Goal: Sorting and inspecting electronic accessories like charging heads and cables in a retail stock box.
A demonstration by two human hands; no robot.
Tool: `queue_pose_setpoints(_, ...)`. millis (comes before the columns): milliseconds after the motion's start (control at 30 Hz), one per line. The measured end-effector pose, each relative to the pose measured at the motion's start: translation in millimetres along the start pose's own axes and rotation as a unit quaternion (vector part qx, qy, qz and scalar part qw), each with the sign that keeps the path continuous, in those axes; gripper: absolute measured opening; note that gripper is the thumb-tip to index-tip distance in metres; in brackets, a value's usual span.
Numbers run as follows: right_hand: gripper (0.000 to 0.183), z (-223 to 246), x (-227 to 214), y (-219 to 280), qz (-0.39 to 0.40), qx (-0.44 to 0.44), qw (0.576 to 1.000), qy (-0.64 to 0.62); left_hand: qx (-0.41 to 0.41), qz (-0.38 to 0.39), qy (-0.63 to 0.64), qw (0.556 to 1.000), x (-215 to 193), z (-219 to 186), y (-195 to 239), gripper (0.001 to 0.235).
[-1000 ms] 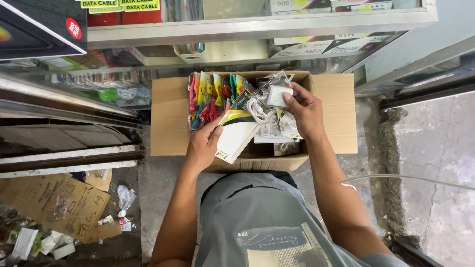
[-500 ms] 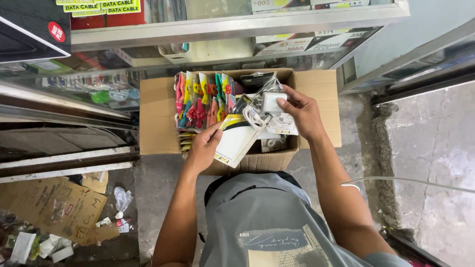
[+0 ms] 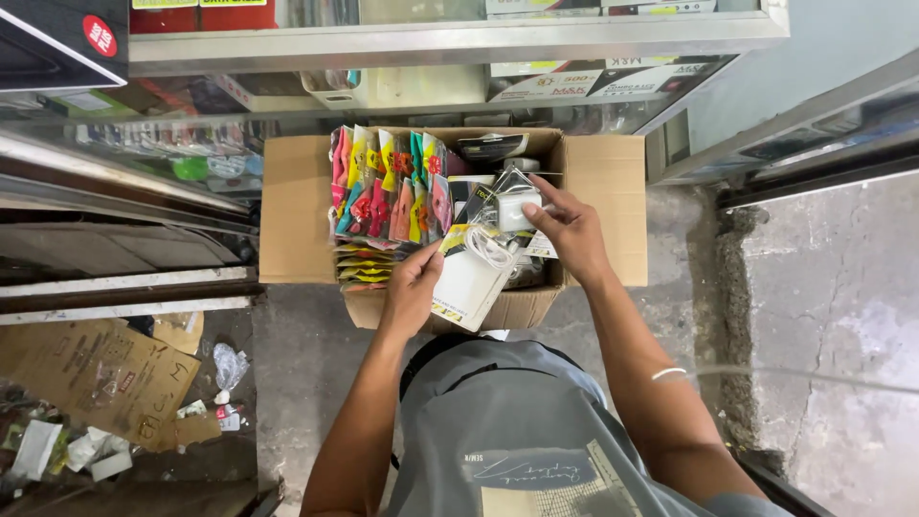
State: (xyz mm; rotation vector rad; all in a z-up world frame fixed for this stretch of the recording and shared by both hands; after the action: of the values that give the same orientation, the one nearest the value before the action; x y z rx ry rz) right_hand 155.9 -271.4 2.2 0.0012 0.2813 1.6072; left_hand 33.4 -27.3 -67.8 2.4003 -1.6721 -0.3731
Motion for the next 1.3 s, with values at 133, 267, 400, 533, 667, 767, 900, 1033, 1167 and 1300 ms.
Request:
queue_pose_setpoints(133, 0.045, 34, 5, 6, 0.011, -0.143, 0.988, 0.055, -0.01, 0.0, 0.131, 0.991, 13, -13, 7, 0.039)
queue_pose_setpoints(267, 0.046, 43, 13, 7, 0.059, -0.128, 0.986, 0.093, -0.05, -0.014, 0.194, 0.98, 27, -2, 6, 0.04)
queue_pose_setpoints(400, 0.045, 34, 19, 4, 0.072, -0.154, 0.982, 0.082, -0.063, -0.047, 0.223, 0.972, 32, -4, 3, 0.04)
queue_pose_setpoints(533, 0.047, 41, 22, 5, 0.09, -0.181, 0.97, 0.136, -0.057, -0.047, 0.257, 0.963, 34, -9, 2, 0.039)
queue_pose_setpoints(667, 0.045, 45, 28, 7, 0.098, -0.229, 0.948, 0.197, -0.069, -0.06, 0.327, 0.941, 37, -13, -1, 0.036)
queue_pose_setpoints(767, 0.041, 42, 29, 8, 0.095, -0.248, 0.944, 0.195, -0.075, -0.057, 0.354, 0.931, 37, -20, -2, 0.035)
queue_pose_setpoints(900, 0.04, 45, 31, 11, 0.097, -0.275, 0.929, 0.23, -0.088, -0.062, 0.369, 0.923, 36, -19, -5, 0.035)
queue_pose_setpoints(1033, 0.044, 58, 33, 10, 0.11, -0.275, 0.905, 0.304, -0.085, -0.076, 0.359, 0.926, 34, -7, -13, 0.036)
queue_pose_setpoints(1167, 0.057, 56, 33, 9, 0.063, -0.284, 0.928, 0.234, -0.045, -0.058, 0.372, 0.925, 39, -29, -15, 0.036)
queue_pose_setpoints(1300, 0.075, 43, 34, 2, 0.025, -0.126, 0.99, -0.059, 0.023, -0.127, 0.351, 0.927, 26, -34, -27, 0.037)
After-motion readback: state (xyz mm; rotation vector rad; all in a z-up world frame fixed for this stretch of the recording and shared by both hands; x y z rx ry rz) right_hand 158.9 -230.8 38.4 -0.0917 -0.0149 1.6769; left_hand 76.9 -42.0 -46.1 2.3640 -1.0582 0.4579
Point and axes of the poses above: each hand's wrist, its own y-axis away from the middle knuckle, its own x-axis out of the palm, z = x × y, the point moved 5 cm from there along -y, towards the middle knuckle, and after that the axes turned 11 degrees about -z, right-handed, at the moved point
